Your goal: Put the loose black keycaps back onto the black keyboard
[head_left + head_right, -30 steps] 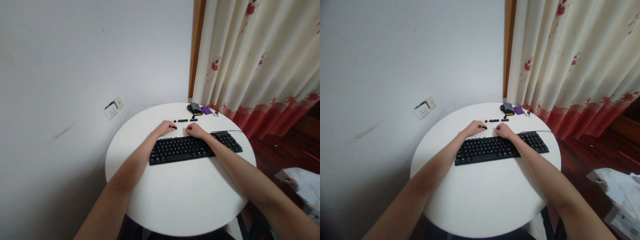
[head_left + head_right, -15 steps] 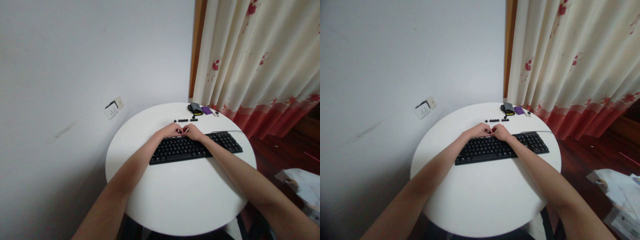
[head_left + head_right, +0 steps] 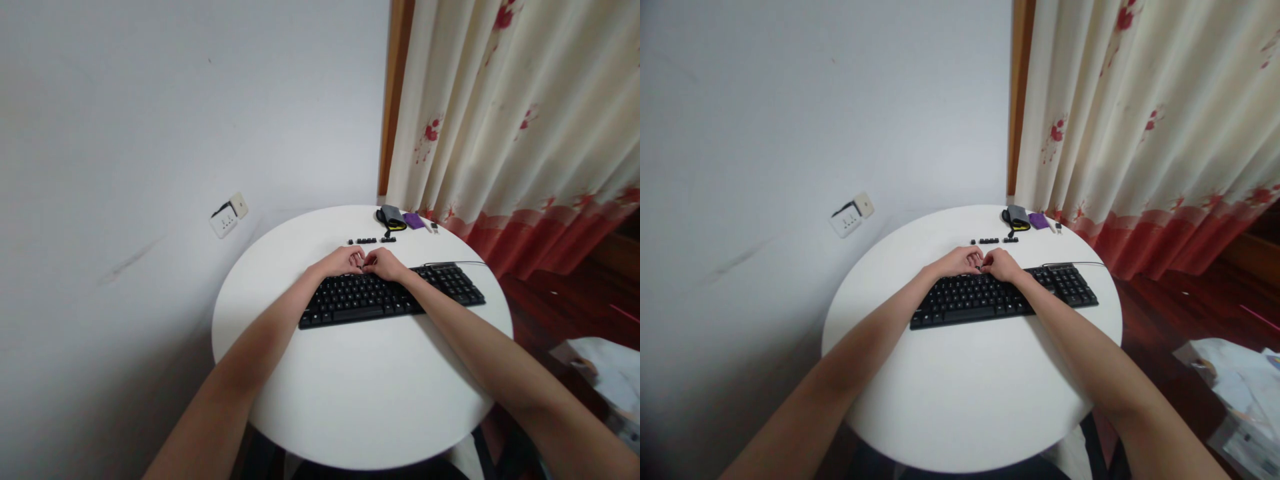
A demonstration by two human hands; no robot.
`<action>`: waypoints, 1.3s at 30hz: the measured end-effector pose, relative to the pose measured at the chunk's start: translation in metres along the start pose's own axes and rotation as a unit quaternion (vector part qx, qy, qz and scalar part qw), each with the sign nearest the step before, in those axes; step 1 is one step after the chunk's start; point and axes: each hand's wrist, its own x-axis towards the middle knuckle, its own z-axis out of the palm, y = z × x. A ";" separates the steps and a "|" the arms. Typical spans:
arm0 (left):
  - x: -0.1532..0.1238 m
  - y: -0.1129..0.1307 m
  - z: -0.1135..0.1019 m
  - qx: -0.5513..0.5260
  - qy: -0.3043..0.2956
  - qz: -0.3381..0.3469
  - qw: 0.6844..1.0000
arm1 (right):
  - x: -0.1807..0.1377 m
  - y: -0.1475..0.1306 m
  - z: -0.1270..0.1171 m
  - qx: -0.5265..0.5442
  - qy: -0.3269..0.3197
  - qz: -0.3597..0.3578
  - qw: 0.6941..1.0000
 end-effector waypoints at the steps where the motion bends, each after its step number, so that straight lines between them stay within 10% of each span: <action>1: -0.001 -0.001 0.001 -0.006 0.005 -0.003 1.000 | 0.000 0.000 0.000 -0.001 0.000 -0.001 1.000; 15: -0.010 0.019 -0.016 -0.088 0.042 -0.154 0.983 | -0.001 -0.001 -0.027 0.058 -0.057 -0.039 0.996; 21: -0.013 0.032 -0.021 -0.069 -0.031 -0.156 0.985 | -0.009 -0.010 -0.036 0.129 -0.155 -0.078 0.976; 39: -0.013 0.030 -0.017 -0.102 -0.036 -0.166 0.980 | -0.013 -0.016 -0.041 0.106 -0.168 -0.103 0.975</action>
